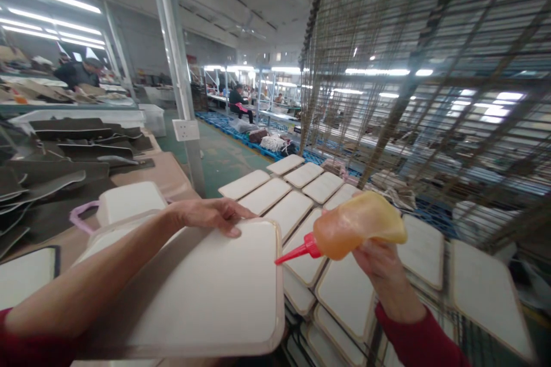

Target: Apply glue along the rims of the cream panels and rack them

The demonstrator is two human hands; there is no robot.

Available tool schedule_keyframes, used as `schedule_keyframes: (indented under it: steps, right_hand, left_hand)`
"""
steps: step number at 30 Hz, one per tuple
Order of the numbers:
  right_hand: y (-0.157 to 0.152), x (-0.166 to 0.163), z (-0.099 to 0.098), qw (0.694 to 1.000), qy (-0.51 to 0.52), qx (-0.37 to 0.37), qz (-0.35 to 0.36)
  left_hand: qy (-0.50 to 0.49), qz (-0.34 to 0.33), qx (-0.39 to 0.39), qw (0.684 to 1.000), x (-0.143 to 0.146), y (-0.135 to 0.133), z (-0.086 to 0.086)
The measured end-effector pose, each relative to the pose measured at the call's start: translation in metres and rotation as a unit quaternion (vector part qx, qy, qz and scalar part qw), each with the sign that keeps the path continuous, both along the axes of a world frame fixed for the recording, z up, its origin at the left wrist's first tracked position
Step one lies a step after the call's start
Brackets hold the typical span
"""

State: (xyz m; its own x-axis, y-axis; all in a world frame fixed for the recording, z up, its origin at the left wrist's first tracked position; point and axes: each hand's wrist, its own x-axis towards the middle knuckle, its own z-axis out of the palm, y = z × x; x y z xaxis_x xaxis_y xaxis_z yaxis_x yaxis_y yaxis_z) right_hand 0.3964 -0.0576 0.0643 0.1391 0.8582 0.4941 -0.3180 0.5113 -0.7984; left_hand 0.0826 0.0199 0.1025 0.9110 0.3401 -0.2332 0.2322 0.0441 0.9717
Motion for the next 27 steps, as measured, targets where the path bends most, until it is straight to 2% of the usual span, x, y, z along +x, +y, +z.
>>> schedule_keyframes:
  steps: [7,19,27]
  right_hand:
    - [-0.001,-0.007,0.005,0.998,-0.015,-0.026,0.052]
    - [-0.004,-0.002,-0.003,0.996,-0.032,-0.057,0.057]
    - [-0.005,0.000,-0.007,0.996,0.012,-0.046,0.075]
  left_hand:
    - [-0.004,0.011,-0.017,1.000,-0.005,0.006,-0.007]
    - [-0.016,0.032,-0.022,0.999,-0.011,0.012,-0.012]
    - [-0.029,0.052,-0.034,0.998,-0.017,0.017,-0.021]
